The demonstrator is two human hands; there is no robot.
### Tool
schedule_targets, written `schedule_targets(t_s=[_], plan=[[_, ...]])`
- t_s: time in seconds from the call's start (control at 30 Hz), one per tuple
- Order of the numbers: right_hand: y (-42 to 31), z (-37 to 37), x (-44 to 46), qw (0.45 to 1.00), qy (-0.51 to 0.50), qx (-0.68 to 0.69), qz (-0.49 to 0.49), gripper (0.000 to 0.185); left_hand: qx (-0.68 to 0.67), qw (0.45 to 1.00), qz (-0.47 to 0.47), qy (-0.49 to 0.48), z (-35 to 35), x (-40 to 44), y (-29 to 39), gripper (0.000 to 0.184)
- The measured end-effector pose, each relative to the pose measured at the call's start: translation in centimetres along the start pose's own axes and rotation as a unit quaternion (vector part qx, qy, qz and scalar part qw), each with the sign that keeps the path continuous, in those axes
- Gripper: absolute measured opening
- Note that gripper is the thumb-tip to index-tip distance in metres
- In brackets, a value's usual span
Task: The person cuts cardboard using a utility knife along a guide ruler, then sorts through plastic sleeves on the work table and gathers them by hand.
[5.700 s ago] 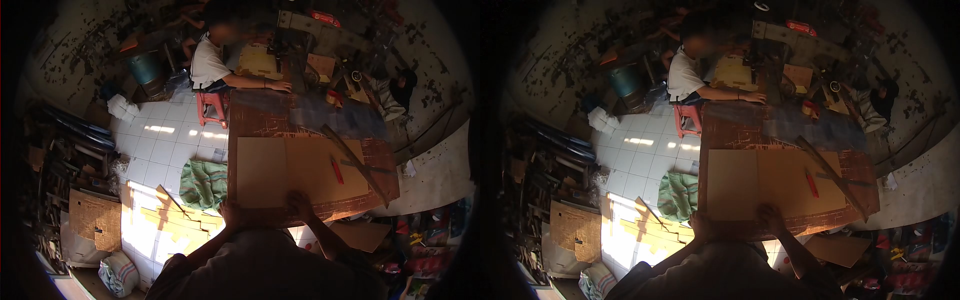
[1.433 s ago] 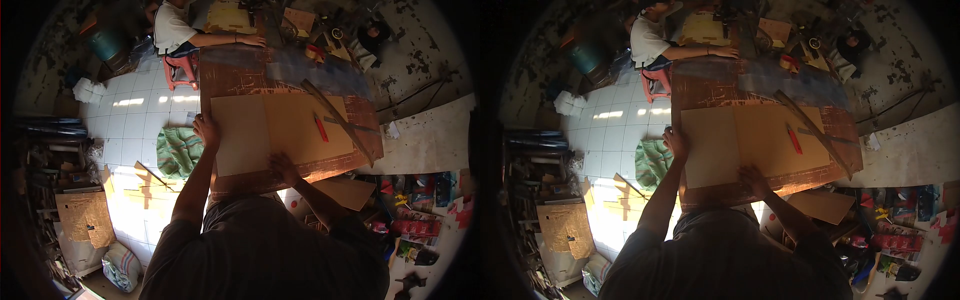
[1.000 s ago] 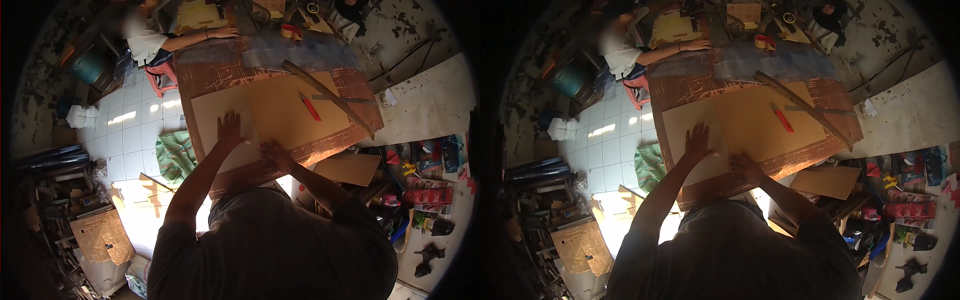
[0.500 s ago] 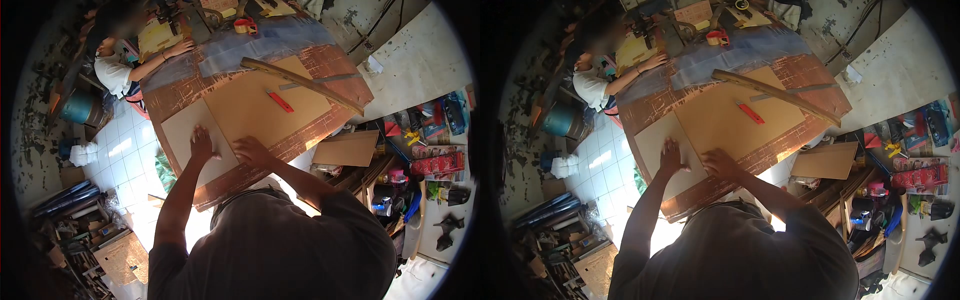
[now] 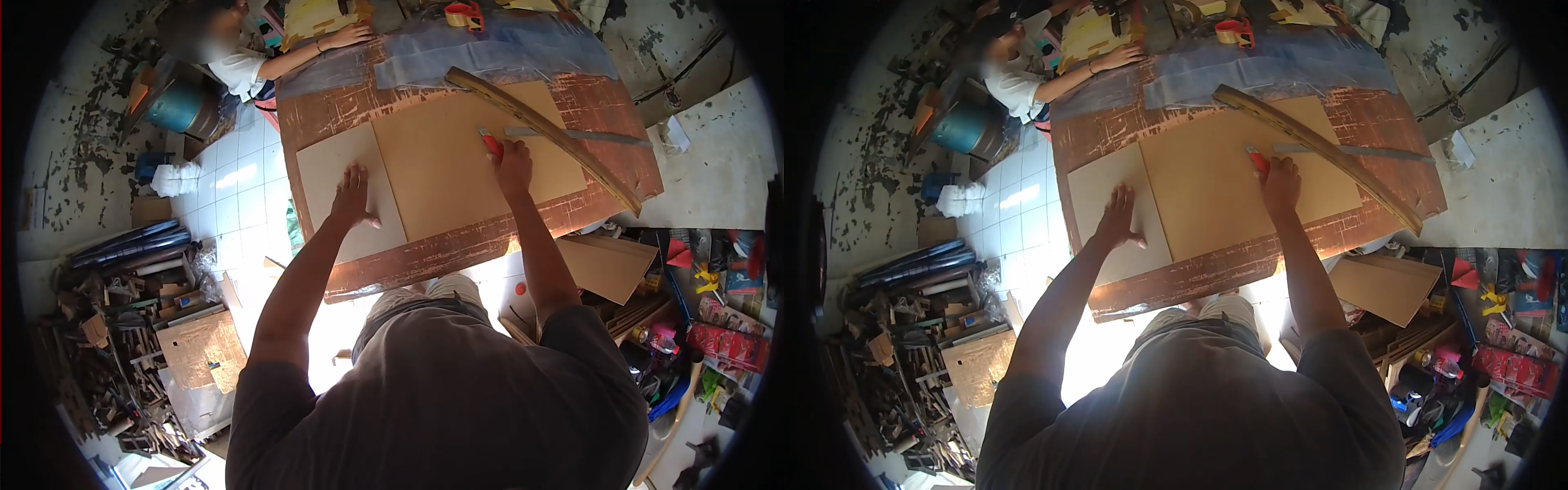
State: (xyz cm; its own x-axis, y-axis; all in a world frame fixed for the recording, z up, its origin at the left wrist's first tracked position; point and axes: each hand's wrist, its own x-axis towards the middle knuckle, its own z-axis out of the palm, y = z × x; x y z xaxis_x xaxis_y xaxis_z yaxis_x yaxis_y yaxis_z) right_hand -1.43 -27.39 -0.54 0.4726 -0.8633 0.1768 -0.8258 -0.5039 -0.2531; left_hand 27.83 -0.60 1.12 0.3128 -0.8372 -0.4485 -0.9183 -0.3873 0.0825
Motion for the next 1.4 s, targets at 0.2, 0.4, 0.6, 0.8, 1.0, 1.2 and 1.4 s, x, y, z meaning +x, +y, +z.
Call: schedule_targets(t_s=[0.2, 0.4, 0.6, 0.8, 1.0, 1.2, 1.4], plan=[[0.4, 2.1, 0.3, 0.999, 0.006, 0.037, -0.004, 0.039, 0.017, 1.000, -0.023, 0.000, -0.1, -0.3, 0.2, 0.159], [-2.6, 2.4, -2.5, 0.946, 0.019, 0.321, 0.030, 0.033, -0.042, 0.999, -0.020, 0.000, -0.2, 0.0, 0.3, 0.161], [-11.8, -0.3, -5.2, 0.849, -0.214, 0.456, 0.160, 0.036, -0.022, 0.998, -0.041, -0.036, -1.3, 0.1, 0.7, 0.161], [-19.6, 3.4, -1.8, 0.824, -0.270, 0.475, 0.150, 0.038, -0.067, 0.996, -0.039, -0.047, -1.3, -0.1, 0.6, 0.156], [-24.5, 8.3, 3.7, 0.954, -0.223, 0.196, 0.046, 0.046, -0.096, 0.993, -0.042, -0.048, -1.4, -0.1, 0.6, 0.155], [-25.7, 9.9, 5.3, 0.979, -0.166, 0.109, -0.041, 0.059, -0.114, 0.992, -0.035, -0.032, -1.1, -0.1, 0.7, 0.154], [-25.9, 10.5, 5.5, 0.973, -0.205, 0.099, -0.022, 0.058, -0.119, 0.991, -0.036, -0.044, -1.4, -0.1, 0.7, 0.153]])
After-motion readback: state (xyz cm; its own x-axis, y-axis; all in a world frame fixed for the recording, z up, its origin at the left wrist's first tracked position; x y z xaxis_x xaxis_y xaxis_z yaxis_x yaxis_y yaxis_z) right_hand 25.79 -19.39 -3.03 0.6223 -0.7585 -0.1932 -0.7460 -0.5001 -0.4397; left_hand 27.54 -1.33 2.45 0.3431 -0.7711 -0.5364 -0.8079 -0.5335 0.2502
